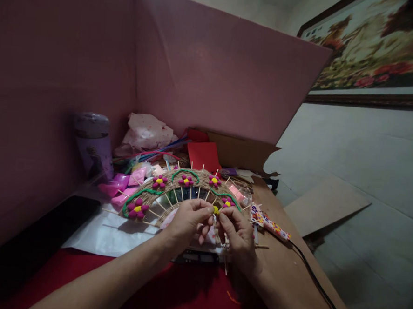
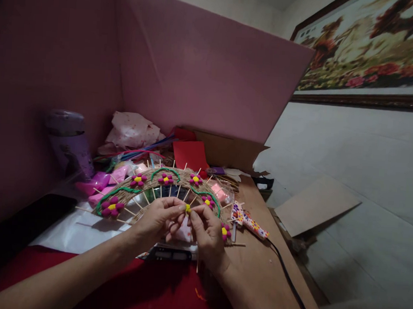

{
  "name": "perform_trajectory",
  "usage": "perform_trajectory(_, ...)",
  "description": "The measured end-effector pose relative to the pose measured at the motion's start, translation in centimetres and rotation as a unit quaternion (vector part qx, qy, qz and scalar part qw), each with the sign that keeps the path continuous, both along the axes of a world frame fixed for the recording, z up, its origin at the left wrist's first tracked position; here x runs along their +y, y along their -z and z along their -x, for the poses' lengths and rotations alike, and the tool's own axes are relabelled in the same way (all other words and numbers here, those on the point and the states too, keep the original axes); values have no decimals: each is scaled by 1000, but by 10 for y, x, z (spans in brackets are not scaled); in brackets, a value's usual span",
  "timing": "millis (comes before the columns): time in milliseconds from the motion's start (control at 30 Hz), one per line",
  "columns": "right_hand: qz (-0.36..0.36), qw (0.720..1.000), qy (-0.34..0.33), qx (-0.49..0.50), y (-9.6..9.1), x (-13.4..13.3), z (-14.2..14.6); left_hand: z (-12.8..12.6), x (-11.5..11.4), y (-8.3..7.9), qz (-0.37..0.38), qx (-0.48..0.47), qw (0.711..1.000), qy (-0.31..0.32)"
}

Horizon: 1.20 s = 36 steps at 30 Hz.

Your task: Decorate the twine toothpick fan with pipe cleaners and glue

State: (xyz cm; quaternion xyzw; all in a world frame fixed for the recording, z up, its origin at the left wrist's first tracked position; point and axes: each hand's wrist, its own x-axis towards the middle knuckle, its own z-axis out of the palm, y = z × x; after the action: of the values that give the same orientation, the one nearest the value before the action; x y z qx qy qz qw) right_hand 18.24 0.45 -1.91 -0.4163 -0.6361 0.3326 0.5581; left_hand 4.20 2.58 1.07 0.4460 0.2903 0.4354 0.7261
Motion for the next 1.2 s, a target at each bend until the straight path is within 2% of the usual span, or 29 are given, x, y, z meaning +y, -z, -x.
perform_trajectory(167,65,988,-51,129,-3,9,-4,2,1,-3,30,-22,998,47)
perform_trajectory(333,64,984,-87,143,-1,12,-5,5,-1,-8,61,-11,996,69)
perform_trajectory(533,56,979,-116,156,0,13,-5,7,1,-1,46,-11,993,107)
perform_trajectory(800,43,978,-131,155,2,14,-8,7,2,3,39,-17,991,123)
perform_trajectory(1033,10,992,-79,94,-3,11,-6,4,2,7,38,-11,994,103)
perform_trajectory(1200,-10,998,-41,46,-4,6,0,-1,1,12,8,-10,997,80)
